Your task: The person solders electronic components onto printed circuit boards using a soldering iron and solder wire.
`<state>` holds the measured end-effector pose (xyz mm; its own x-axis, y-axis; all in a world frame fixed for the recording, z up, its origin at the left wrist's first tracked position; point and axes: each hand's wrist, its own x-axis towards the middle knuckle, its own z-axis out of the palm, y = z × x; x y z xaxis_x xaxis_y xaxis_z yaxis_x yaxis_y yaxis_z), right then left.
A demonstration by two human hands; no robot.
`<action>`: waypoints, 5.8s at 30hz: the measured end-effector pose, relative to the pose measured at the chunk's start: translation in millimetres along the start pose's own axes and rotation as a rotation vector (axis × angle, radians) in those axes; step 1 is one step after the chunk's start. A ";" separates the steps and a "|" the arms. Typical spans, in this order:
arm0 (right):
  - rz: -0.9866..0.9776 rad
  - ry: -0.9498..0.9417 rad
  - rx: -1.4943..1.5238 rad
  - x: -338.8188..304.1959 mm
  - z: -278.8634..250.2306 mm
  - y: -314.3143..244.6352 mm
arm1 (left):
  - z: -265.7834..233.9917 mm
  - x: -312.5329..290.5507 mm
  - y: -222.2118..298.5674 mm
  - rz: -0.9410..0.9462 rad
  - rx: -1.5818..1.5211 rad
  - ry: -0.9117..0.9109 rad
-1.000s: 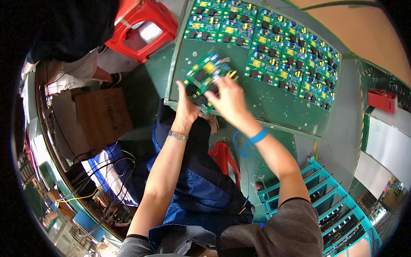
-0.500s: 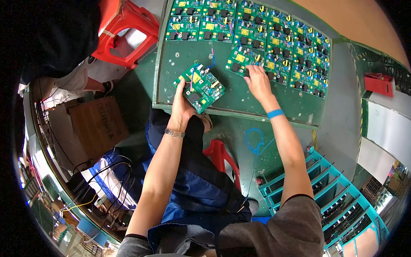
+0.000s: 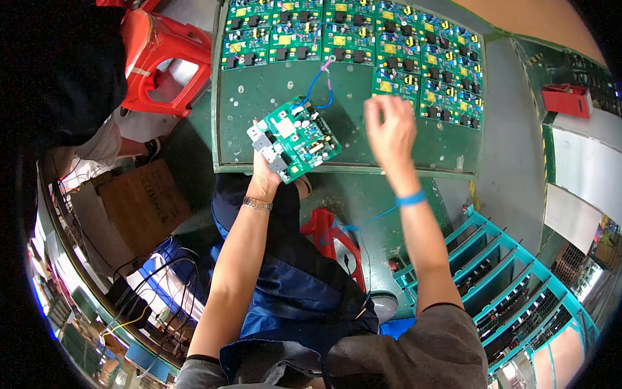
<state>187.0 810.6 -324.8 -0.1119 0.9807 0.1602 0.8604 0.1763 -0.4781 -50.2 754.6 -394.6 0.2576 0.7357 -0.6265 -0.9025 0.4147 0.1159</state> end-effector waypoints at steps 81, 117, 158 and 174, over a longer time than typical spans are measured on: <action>-0.286 -0.416 0.178 -34.9 -46.6 -148.8 | -1.7 -19.1 -39.0 -0.031 0.149 -0.272; 0.262 -0.202 -0.012 10.8 -16.2 25.3 | -18.4 -9.7 -15.5 -0.145 -0.183 -0.323; -0.484 -0.310 0.098 -77.2 -42.0 -173.2 | 2.4 -74.0 8.8 -0.218 -0.388 -0.608; -1.007 -0.324 0.221 -138.3 -172.1 -288.9 | 64.3 -327.1 16.7 0.401 -0.176 -0.583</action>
<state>39.5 609.5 -60.2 -0.8720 0.3460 0.3462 0.1940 0.8937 -0.4046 -127.3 555.3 -138.1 -0.0068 0.9990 -0.0433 -0.9956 -0.0027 0.0940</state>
